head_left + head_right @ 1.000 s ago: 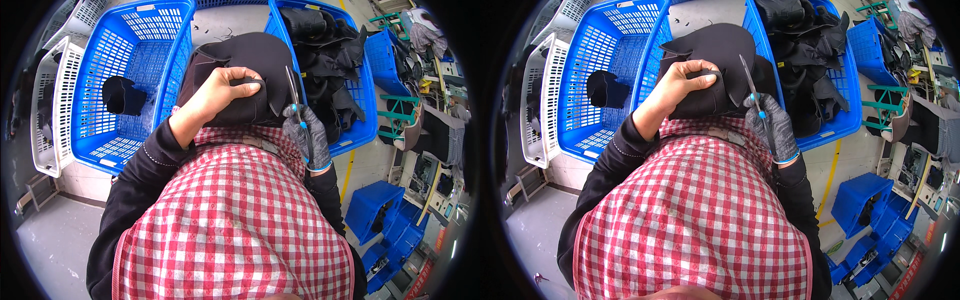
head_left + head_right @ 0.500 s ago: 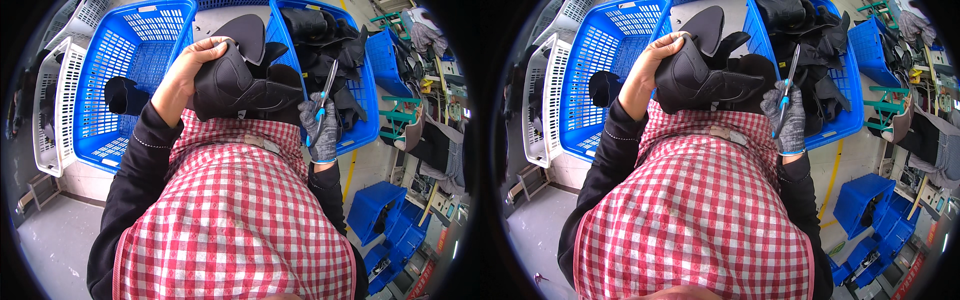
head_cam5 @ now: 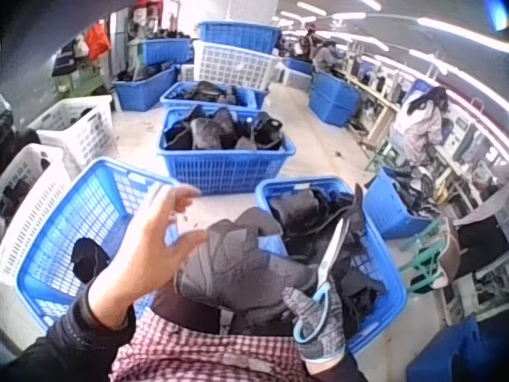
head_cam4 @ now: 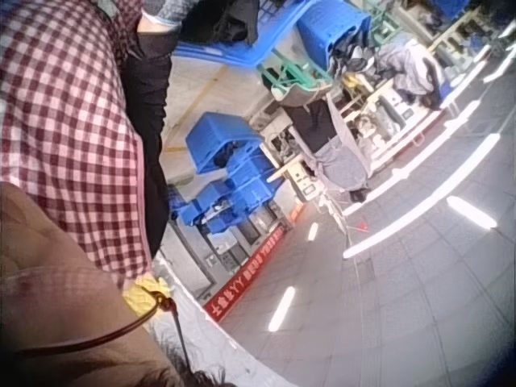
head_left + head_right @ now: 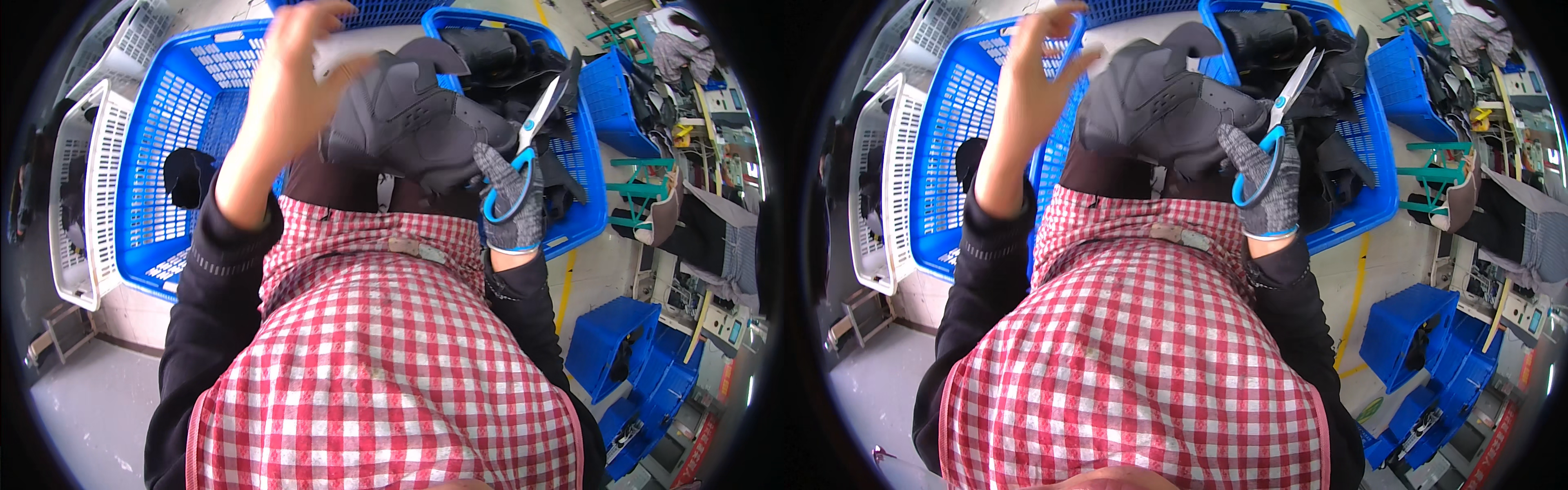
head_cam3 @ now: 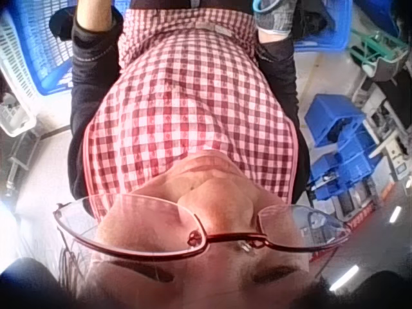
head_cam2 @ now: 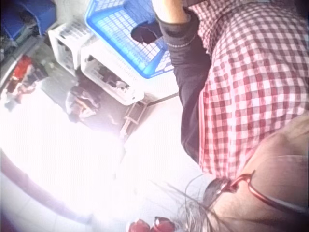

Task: The person sits on the floor and uses scissors to trim excess fabric and threads from black shoe uppers. They hold each upper with one hand and cut with the other, placing trimmed pieces into a nearby blue basket.

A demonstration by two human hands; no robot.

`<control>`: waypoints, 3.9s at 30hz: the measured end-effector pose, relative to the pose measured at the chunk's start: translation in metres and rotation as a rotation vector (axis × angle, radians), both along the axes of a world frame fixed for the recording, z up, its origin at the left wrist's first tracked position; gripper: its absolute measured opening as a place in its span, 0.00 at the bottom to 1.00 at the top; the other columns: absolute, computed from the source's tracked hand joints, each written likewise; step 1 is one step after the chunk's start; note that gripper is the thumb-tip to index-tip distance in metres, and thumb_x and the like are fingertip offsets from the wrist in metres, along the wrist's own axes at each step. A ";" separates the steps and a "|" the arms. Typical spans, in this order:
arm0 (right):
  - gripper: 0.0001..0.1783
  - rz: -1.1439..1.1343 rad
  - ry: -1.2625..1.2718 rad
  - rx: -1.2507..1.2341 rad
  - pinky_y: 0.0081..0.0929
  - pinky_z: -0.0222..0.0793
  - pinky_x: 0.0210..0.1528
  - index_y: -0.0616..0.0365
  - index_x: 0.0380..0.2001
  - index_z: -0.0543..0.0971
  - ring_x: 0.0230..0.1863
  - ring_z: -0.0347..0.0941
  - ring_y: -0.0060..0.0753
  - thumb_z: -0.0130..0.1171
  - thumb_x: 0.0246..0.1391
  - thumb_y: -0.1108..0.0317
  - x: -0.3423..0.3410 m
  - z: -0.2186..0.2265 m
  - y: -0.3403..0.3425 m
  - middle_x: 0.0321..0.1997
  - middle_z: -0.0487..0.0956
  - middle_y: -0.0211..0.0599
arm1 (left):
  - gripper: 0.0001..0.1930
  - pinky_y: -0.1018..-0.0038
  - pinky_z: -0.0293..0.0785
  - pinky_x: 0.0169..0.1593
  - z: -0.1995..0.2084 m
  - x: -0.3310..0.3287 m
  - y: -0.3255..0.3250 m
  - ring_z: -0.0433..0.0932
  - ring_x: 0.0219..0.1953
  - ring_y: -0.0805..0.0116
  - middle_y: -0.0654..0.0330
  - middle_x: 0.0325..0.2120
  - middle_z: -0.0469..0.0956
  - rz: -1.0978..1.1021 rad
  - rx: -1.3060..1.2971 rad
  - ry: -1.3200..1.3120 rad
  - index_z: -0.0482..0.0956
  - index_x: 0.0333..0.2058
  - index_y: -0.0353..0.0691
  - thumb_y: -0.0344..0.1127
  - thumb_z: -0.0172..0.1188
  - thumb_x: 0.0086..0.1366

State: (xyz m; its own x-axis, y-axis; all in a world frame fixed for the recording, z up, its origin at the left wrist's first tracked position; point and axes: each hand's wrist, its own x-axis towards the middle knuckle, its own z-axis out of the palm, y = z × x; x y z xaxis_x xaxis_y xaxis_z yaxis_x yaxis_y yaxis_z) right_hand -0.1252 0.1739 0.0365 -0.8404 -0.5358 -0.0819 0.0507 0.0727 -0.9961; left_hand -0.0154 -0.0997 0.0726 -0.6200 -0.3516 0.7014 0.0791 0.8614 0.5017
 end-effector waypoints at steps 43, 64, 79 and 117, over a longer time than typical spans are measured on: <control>0.23 0.434 0.026 0.188 0.32 0.72 0.62 0.60 0.66 0.72 0.57 0.77 0.38 0.52 0.71 0.68 -0.043 -0.095 0.039 0.58 0.80 0.43 | 0.09 0.62 0.80 0.42 -0.069 -0.014 0.034 0.82 0.40 0.54 0.55 0.31 0.79 -0.309 -0.224 -1.285 0.86 0.31 0.43 0.42 0.65 0.62; 0.37 0.647 1.409 1.194 0.38 0.80 0.46 0.37 0.64 0.78 0.45 0.83 0.40 0.75 0.47 0.61 -0.099 0.019 0.040 0.43 0.84 0.38 | 0.15 0.67 0.80 0.48 -0.145 -0.108 0.024 0.84 0.41 0.58 0.56 0.37 0.83 -0.764 0.280 -0.625 0.84 0.41 0.38 0.28 0.74 0.54; 0.22 0.718 1.492 1.368 0.41 0.72 0.33 0.39 0.56 0.81 0.33 0.78 0.38 0.63 0.57 0.58 -0.091 0.021 0.020 0.33 0.79 0.34 | 0.08 0.65 0.79 0.49 -0.152 -0.140 0.041 0.84 0.43 0.57 0.58 0.37 0.83 -0.866 0.178 -0.727 0.83 0.37 0.41 0.32 0.71 0.60; 0.09 0.853 1.455 1.359 0.44 0.78 0.35 0.56 0.35 0.84 0.34 0.83 0.48 0.56 0.61 0.67 -0.104 0.019 0.019 0.31 0.82 0.47 | 0.07 0.65 0.79 0.45 -0.145 -0.145 0.054 0.84 0.42 0.59 0.65 0.34 0.83 -0.734 0.150 -0.701 0.82 0.31 0.45 0.29 0.71 0.55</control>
